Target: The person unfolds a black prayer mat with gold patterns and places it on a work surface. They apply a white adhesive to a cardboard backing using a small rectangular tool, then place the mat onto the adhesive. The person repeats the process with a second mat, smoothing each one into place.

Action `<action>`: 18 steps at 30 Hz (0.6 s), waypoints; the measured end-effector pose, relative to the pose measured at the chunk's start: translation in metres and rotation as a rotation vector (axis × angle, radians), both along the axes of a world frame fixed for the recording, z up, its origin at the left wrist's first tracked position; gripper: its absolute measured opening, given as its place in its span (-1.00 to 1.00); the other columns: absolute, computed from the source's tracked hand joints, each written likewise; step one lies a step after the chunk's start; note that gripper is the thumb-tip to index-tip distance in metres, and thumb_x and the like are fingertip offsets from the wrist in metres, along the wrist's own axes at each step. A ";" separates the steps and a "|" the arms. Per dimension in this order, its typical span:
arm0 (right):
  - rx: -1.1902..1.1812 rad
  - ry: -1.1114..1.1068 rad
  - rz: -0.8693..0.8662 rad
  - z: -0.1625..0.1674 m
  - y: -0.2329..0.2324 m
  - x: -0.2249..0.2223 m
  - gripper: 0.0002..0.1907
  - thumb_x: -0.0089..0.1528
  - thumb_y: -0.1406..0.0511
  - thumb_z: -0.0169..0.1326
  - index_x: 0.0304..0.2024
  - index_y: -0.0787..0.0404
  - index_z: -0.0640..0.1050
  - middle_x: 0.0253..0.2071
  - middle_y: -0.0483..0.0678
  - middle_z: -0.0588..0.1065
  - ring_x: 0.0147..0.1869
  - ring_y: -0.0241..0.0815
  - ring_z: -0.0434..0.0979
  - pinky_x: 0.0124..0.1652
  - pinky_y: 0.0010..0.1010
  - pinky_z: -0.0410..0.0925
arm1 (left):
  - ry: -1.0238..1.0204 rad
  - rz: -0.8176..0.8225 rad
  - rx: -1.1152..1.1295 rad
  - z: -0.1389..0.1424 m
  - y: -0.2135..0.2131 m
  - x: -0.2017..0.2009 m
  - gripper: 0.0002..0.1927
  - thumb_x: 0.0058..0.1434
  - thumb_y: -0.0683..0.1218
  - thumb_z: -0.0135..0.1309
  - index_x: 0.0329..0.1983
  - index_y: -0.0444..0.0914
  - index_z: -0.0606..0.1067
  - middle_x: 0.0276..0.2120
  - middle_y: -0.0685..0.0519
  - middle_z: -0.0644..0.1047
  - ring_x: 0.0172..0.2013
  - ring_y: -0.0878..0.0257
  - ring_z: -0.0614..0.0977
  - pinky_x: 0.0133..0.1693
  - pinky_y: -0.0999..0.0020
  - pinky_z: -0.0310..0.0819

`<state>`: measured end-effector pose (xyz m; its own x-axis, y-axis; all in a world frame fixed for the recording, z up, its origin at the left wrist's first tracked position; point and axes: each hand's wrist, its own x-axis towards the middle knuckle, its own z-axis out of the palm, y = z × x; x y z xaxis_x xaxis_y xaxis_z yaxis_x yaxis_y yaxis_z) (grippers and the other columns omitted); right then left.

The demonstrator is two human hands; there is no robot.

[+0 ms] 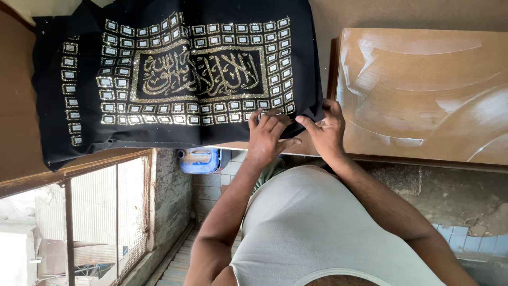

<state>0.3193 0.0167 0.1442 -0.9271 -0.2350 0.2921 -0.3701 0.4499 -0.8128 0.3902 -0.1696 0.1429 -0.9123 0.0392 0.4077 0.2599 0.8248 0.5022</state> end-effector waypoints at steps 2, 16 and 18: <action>0.004 0.058 0.023 0.003 0.001 -0.001 -0.73 0.14 0.30 0.45 -0.20 0.26 0.64 -0.05 -0.04 0.48 -0.01 -0.10 0.54 -0.06 -0.28 0.44 | -0.032 -0.006 0.037 0.007 0.001 -0.014 -0.62 0.09 0.15 0.42 -0.14 -0.12 0.63 -0.18 0.25 0.63 0.05 0.28 0.55 0.26 0.08 0.24; -0.177 -0.048 0.143 -0.009 0.017 -0.008 -0.71 0.16 0.25 0.42 -0.16 0.24 0.65 -0.15 -0.05 0.53 -0.05 -0.12 0.53 -0.09 -0.31 0.42 | -0.325 -0.210 0.893 0.020 0.005 -0.032 -0.67 0.17 -0.12 0.34 -0.14 -0.19 0.42 -0.08 0.18 0.58 0.00 0.34 0.59 0.12 0.33 0.46; -0.128 -0.049 0.141 -0.010 0.016 -0.008 -0.67 0.11 0.22 0.44 -0.16 0.23 0.64 -0.16 -0.05 0.52 -0.07 -0.16 0.55 -0.13 -0.32 0.43 | -0.438 -0.146 1.038 0.027 0.008 -0.037 -0.61 0.17 -0.08 0.33 -0.03 -0.22 0.42 -0.13 0.15 0.54 -0.05 0.37 0.58 0.04 0.38 0.47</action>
<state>0.3108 0.0326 0.1343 -0.9013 -0.3276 0.2834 -0.3809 0.2878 -0.8787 0.3537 -0.1617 0.1696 -0.9987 -0.0141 -0.0482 -0.0471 -0.0671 0.9966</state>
